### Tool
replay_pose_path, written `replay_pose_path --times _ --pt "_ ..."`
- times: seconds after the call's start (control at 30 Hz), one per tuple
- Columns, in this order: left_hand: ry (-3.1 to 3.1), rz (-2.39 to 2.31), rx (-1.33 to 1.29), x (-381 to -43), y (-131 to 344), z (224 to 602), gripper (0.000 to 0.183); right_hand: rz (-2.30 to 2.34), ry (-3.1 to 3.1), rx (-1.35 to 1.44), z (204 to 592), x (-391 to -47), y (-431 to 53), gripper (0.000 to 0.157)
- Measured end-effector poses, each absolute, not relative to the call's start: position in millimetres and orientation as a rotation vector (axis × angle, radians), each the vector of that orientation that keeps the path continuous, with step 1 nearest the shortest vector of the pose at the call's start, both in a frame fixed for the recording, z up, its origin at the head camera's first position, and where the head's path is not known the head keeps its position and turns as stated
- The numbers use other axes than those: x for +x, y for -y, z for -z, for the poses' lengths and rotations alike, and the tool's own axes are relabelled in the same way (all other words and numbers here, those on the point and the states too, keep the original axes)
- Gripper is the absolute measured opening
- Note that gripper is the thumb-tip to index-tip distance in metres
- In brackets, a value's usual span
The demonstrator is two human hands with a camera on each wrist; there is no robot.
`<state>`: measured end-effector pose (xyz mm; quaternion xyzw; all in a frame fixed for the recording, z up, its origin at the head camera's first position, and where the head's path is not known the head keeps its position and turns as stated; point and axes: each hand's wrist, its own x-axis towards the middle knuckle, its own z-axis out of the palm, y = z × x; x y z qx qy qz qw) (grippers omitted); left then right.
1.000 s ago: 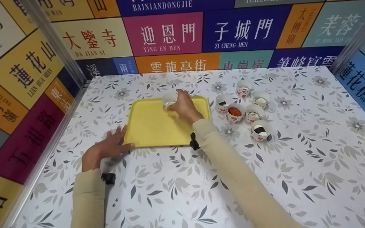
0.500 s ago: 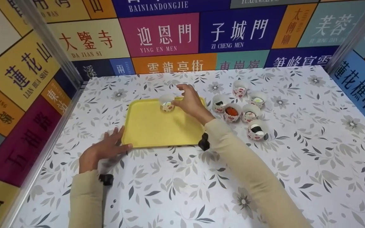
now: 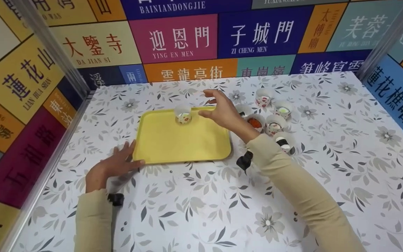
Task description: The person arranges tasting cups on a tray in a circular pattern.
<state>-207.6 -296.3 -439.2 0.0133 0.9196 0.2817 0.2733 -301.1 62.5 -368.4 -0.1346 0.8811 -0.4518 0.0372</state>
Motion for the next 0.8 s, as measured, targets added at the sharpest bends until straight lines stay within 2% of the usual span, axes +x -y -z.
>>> replay_pose_path --times 0.47,0.8 --pt "-2.474 -0.757 0.054 -206.3 296.7 439.3 0.106 1.548 -2.702 -0.515 359.8 -277.1 -102.9 0.069" --pt "-2.472 -0.805 0.071 -205.6 297.0 436.9 0.104 1.632 -2.696 -0.475 362.9 -271.5 -142.9 0.07"
